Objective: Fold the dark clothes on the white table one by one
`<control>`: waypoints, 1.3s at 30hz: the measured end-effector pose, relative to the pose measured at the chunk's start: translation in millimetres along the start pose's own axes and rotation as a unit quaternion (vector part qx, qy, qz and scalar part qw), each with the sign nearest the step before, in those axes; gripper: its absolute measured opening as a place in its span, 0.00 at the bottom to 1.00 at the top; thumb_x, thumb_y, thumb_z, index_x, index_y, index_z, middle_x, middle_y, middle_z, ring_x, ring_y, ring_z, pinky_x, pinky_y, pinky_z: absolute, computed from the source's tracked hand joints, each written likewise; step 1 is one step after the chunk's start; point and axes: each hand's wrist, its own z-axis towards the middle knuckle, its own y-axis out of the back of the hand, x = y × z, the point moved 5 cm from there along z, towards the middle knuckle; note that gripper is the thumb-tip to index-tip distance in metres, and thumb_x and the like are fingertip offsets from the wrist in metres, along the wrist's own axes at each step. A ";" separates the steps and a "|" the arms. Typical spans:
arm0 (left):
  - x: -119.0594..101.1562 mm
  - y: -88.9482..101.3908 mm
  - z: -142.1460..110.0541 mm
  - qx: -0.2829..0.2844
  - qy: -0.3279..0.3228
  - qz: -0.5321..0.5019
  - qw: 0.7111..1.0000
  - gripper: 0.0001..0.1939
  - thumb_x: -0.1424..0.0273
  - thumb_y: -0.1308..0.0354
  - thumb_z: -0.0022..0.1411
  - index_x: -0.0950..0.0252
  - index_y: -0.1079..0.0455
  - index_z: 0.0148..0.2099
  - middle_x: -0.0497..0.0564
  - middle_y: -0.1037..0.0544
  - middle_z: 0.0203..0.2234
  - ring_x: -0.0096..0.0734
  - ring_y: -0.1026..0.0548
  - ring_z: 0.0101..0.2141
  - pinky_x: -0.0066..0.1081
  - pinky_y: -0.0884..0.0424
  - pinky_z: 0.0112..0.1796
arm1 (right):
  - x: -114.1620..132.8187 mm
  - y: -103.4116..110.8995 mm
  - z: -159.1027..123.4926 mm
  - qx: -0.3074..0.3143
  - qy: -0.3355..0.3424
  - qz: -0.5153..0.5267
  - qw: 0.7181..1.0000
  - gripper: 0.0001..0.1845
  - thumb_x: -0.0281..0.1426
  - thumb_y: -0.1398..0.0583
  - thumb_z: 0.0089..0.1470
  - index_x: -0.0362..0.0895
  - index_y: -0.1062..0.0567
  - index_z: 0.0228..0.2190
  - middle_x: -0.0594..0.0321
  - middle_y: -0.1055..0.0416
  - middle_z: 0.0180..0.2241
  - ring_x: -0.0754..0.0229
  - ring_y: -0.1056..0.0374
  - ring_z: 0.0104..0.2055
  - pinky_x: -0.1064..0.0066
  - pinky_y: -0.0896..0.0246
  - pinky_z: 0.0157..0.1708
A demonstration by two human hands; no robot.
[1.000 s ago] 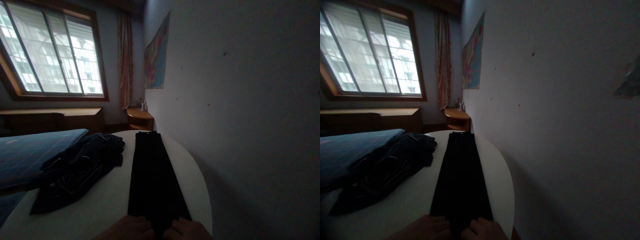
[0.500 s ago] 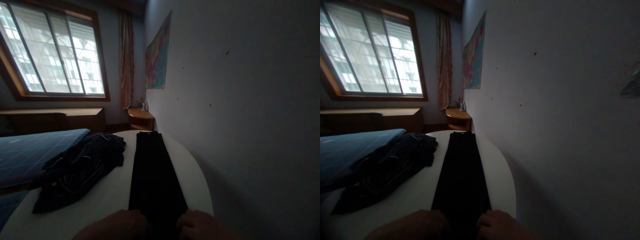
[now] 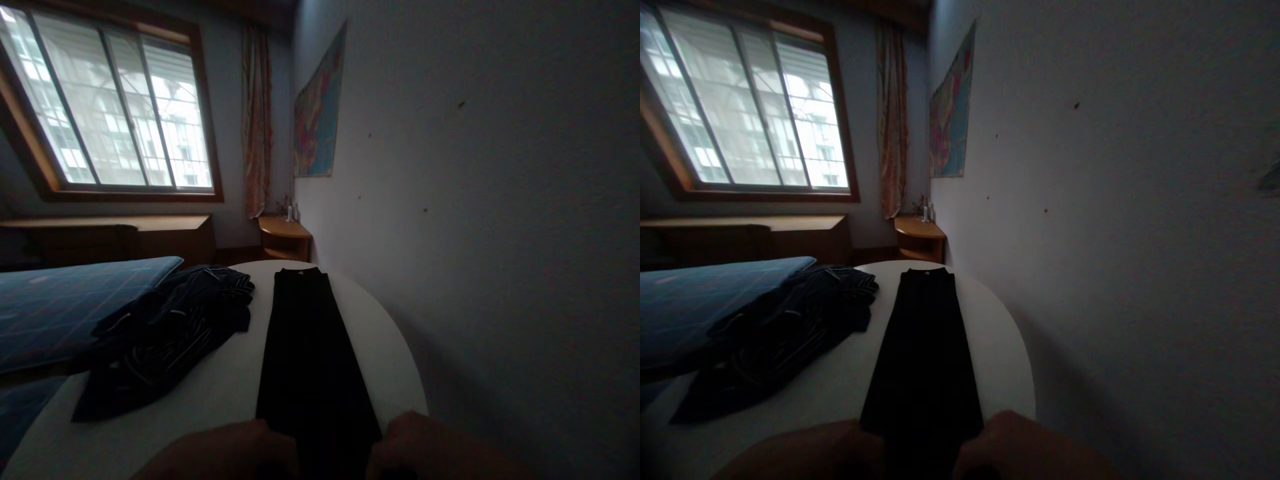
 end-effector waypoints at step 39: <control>151.8 114.8 93.8 -0.494 0.061 0.119 0.859 0.27 0.72 0.47 0.61 0.64 0.39 0.63 0.58 0.41 0.66 0.45 0.39 0.64 0.46 0.42 0.63 | -41.2 27.3 138.2 -0.100 0.109 -0.158 0.976 0.28 0.45 0.30 0.45 0.48 0.24 0.47 0.58 0.29 0.49 0.53 0.32 0.48 0.62 0.38 0.50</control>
